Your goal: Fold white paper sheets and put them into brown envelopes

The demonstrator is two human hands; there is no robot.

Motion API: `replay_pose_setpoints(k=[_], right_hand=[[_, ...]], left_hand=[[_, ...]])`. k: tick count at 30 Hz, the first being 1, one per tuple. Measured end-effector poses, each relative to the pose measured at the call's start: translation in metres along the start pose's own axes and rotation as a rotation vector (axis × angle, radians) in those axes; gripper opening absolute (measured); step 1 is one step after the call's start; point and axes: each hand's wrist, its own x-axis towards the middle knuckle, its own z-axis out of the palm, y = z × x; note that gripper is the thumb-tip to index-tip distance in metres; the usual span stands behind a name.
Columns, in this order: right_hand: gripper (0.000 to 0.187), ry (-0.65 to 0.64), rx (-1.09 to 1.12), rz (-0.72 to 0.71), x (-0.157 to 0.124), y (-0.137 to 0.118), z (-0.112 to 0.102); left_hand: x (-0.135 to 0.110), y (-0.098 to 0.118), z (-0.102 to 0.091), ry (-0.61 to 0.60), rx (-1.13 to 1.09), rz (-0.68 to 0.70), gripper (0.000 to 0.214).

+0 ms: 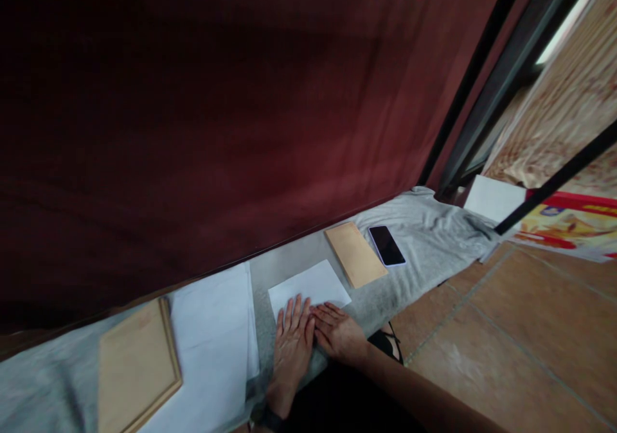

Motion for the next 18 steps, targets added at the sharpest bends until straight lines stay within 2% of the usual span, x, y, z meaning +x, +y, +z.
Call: replay_pose_setpoints(k=[3, 6, 9, 13, 15, 18], right_hand=[[0.039, 0.007, -0.023, 0.003, -0.001, -0.001, -0.002], [0.043, 0.051, -0.073, 0.066, -0.006, -0.002, -0.003], [0.046, 0.086, -0.143, 0.148, -0.015, -0.002, -0.005], [0.048, 0.105, -0.191, 0.251, -0.024, 0.0, -0.009], [0.046, 0.088, -0.179, 0.279, -0.018, 0.0, -0.012], [0.044, 0.033, -0.11, 0.261, 0.004, -0.003, -0.014]], left_hand=[[-0.016, 0.002, -0.001, 0.026, 0.019, -0.037, 0.055], [-0.025, 0.002, 0.0, 0.056, 0.031, -0.108, 0.058], [-0.029, 0.002, 0.001, 0.092, 0.03, -0.163, 0.061], [-0.029, 0.003, 0.0, 0.111, 0.02, -0.171, 0.061], [-0.028, 0.004, 0.0, 0.119, 0.018, -0.165, 0.061], [-0.028, 0.004, 0.0, 0.119, 0.022, -0.16, 0.06]])
